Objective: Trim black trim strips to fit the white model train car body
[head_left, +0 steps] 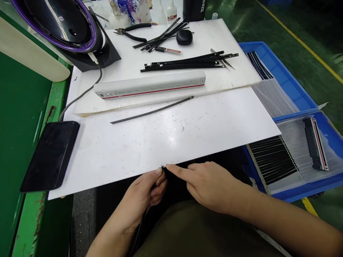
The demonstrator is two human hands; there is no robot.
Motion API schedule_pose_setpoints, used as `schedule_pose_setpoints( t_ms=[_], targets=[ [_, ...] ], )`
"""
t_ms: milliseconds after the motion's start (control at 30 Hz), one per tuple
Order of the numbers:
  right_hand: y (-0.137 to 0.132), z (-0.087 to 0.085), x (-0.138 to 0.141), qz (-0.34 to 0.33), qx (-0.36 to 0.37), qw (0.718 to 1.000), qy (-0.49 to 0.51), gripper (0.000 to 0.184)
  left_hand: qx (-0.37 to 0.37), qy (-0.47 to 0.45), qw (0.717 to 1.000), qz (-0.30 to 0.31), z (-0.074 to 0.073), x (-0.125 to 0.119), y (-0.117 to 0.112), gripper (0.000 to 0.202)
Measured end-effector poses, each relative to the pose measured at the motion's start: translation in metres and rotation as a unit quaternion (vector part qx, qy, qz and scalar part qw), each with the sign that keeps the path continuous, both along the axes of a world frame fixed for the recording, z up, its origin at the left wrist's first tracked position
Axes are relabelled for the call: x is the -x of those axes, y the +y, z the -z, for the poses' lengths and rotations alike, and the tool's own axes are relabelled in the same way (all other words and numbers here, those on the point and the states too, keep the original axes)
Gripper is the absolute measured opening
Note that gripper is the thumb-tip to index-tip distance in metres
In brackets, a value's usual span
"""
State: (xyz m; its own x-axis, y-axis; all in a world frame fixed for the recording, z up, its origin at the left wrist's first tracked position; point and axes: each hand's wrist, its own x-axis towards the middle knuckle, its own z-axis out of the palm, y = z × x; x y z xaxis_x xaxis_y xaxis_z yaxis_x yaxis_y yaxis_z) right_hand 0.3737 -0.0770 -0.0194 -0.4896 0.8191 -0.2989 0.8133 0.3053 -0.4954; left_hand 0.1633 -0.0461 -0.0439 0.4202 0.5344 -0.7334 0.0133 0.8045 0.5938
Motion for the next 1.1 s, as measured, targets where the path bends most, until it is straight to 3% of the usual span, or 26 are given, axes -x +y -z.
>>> schedule_pose_setpoints(
  t_ms=[200,367,467,700,1100],
  targets=[
    [-0.007,0.002,0.002,0.001,-0.039,0.998,-0.055,0.069,-0.003,-0.009,1.0,0.006,0.0,0.002,-0.002,0.038],
    [-0.013,0.005,-0.012,0.08,-0.007,0.996,0.03,0.069,-0.032,-0.01,0.999,0.035,-0.01,0.004,-0.007,0.033],
    [-0.015,0.003,-0.017,0.106,0.012,0.991,0.08,0.067,-0.01,-0.027,0.999,0.019,-0.014,0.007,-0.006,0.033],
    [-0.013,0.003,-0.006,0.073,0.02,0.995,0.065,0.067,0.056,-0.039,0.998,-0.013,-0.004,0.01,0.001,0.035],
    [-0.003,0.0,0.004,0.03,0.028,0.998,0.047,0.062,-0.018,0.041,0.999,0.024,-0.004,0.01,-0.001,0.041]
  ],
)
